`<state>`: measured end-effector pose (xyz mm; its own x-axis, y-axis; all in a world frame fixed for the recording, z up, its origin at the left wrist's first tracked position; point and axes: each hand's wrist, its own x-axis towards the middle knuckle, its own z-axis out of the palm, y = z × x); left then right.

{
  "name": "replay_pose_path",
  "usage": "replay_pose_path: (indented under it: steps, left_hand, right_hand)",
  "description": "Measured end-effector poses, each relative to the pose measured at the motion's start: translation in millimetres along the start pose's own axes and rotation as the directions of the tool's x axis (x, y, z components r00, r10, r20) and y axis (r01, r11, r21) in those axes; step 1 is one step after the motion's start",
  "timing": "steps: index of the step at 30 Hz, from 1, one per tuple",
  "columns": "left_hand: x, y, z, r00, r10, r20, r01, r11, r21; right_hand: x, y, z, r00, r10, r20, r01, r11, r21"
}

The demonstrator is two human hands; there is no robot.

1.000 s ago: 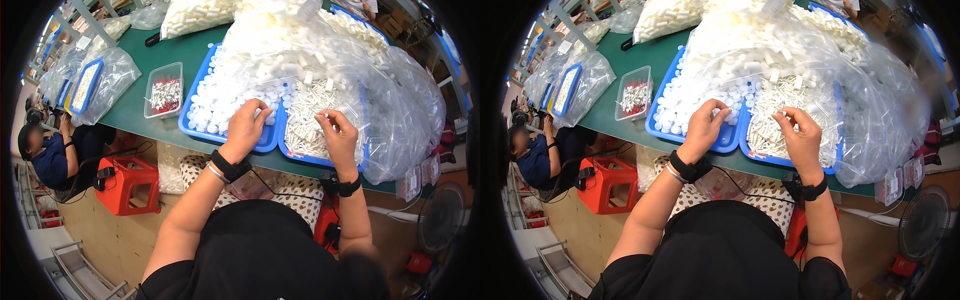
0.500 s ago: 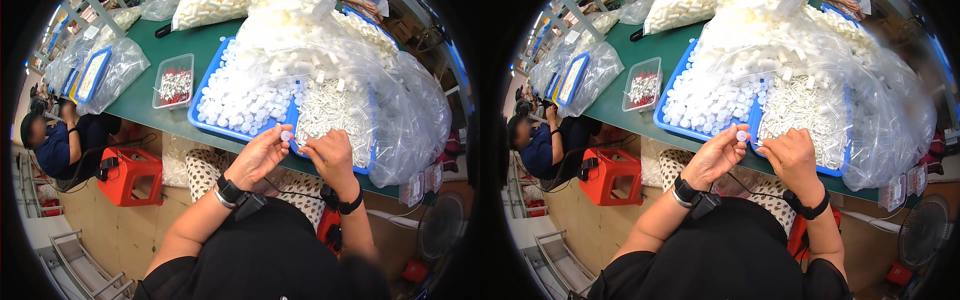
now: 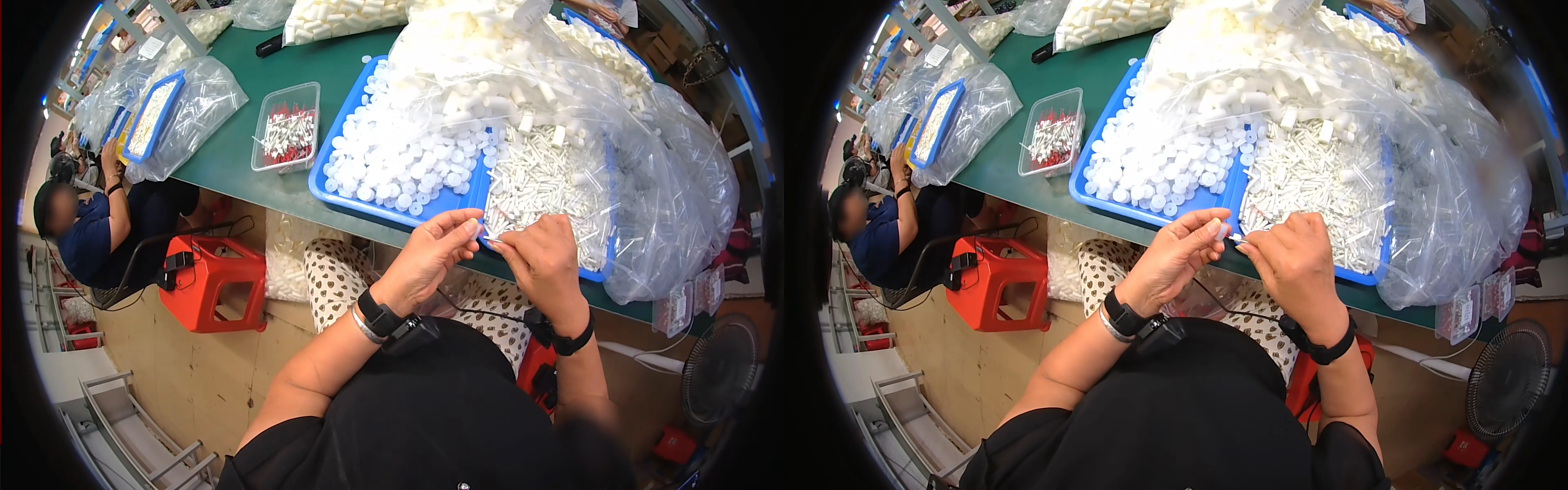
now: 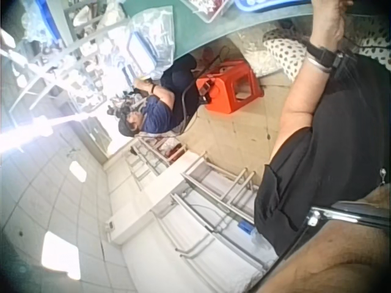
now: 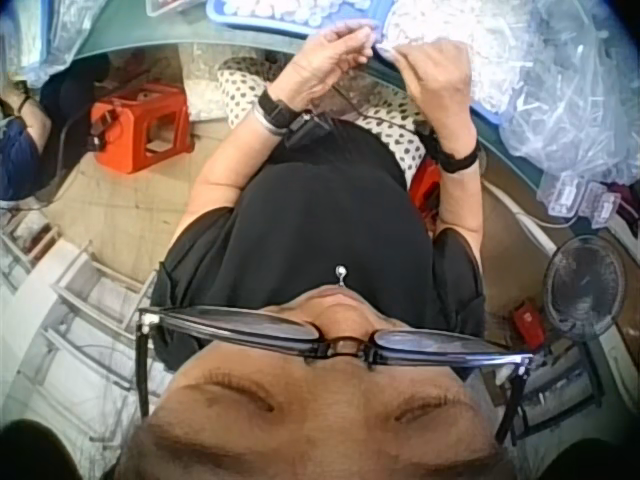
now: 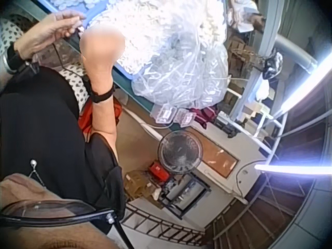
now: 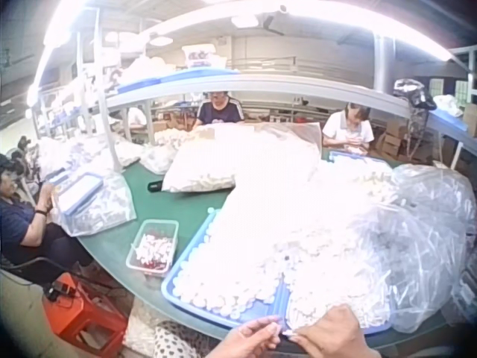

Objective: The person sits at a green workbench and repeatedly assembles small white plastic components. They pick a cylindrical piece and a cap from blue trays, fit them together by hand, and place the finished unit into a clear plastic bag.

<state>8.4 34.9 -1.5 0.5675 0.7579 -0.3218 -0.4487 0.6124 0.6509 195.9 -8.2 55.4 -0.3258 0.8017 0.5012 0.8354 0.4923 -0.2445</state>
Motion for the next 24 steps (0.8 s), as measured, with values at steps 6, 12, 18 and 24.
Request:
replay_pose_path:
  steps: [6, 12, 18, 24]
  left_hand:
    - [-3.3, -24.9, -3.1, 0.99, -0.093, 0.107, 0.122, 0.945, -0.302]
    - [-3.8, -30.6, -4.9, 0.988, -0.111, 0.109, 0.137, 0.954, -0.266]
    - [-7.5, -17.1, -9.7, 0.997, -0.08, -0.017, 0.077, 0.989, -0.126]
    - [-10.5, -14.3, -6.7, 0.999, -0.027, -0.047, 0.023, 0.997, -0.076]
  right_hand:
    - [-13.8, -11.1, 25.2, 0.97, 0.24, -0.032, -0.228, 0.949, 0.215]
    - [-17.3, -16.0, 35.0, 0.946, 0.325, -0.012, -0.306, 0.9, 0.31]
    - [-3.5, -2.2, 29.5, 0.946, 0.284, 0.154, -0.321, 0.879, 0.352]
    - [29.6, 48.8, 40.8, 0.996, 0.058, 0.066, -0.048, 0.988, -0.144]
